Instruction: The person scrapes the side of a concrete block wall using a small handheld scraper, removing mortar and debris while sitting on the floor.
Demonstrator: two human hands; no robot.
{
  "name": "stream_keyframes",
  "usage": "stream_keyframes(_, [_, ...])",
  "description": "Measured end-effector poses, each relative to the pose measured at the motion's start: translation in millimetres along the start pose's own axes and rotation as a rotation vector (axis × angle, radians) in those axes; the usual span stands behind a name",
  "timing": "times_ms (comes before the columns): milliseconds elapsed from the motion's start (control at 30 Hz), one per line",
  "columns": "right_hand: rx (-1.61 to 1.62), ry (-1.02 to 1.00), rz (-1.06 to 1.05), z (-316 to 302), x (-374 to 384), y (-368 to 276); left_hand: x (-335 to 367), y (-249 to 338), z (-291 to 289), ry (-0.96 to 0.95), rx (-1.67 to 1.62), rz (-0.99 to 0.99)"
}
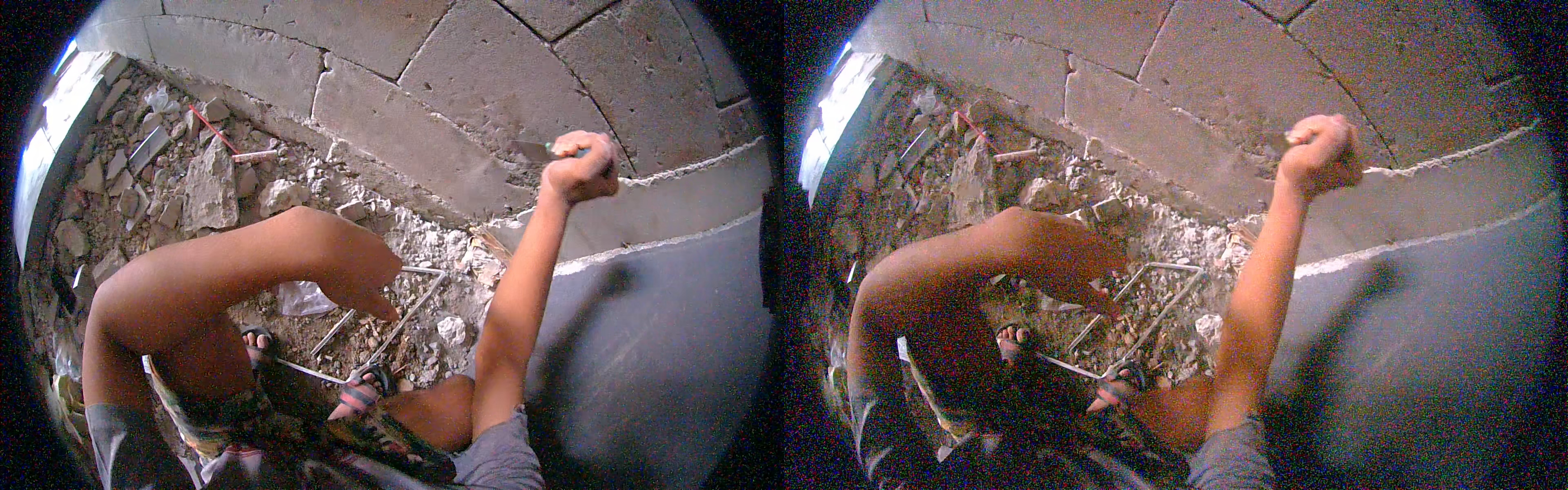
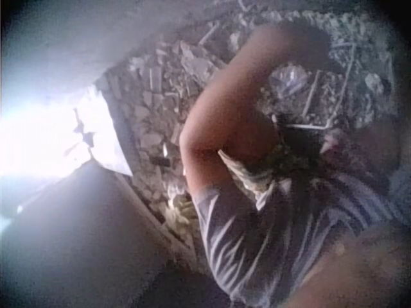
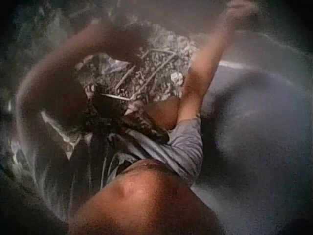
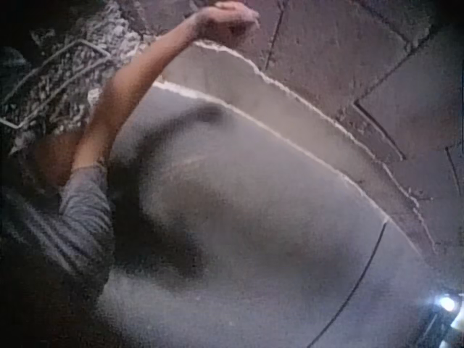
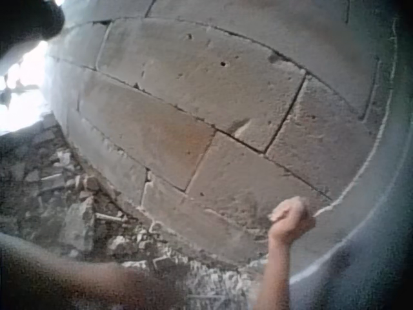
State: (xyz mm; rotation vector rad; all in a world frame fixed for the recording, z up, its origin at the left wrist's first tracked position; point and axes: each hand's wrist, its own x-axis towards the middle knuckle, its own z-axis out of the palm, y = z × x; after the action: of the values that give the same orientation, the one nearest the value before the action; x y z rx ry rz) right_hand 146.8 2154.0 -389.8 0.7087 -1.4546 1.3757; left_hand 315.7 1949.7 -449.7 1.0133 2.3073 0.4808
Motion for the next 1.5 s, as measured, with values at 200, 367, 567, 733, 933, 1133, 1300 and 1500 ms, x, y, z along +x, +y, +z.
stream_keyframes(200, [0.083, -0.007, 0.102, 5, -4, -6, -2, -1, -3, -0.009, 0.015, -0.016])
stream_keyframes(367, [0.088, -0.025, 0.219, 10, -22, 4, -1, 1, -2, 0.027, 0.009, -0.022])
stream_keyframes(567, [0.046, -0.005, 0.132, 13, -19, 8, 0, 4, -2, 0.000, 0.008, -0.037])
stream_keyframes(733, [0.125, 0.049, 0.201, 21, -13, -14, 1, 5, -1, -0.005, 0.013, -0.094])
stream_keyframes(933, [0.079, 0.012, 0.096, 24, -15, 7, -1, 2, -2, 0.054, 0.010, -0.006])
stream_keyframes(1133, [0.072, -0.014, 0.221, 35, -23, -4, -3, 2, -6, 0.001, -0.027, -0.021])
stream_keyframes(1300, [0.117, -0.041, 0.146, 40, -28, -1, 4, 3, -3, -0.037, 0.061, -0.019])
stream_keyframes(1500, [0.061, -0.090, 0.079, 40, -24, -6, 6, 4, -3, -0.020, 0.015, -0.014])
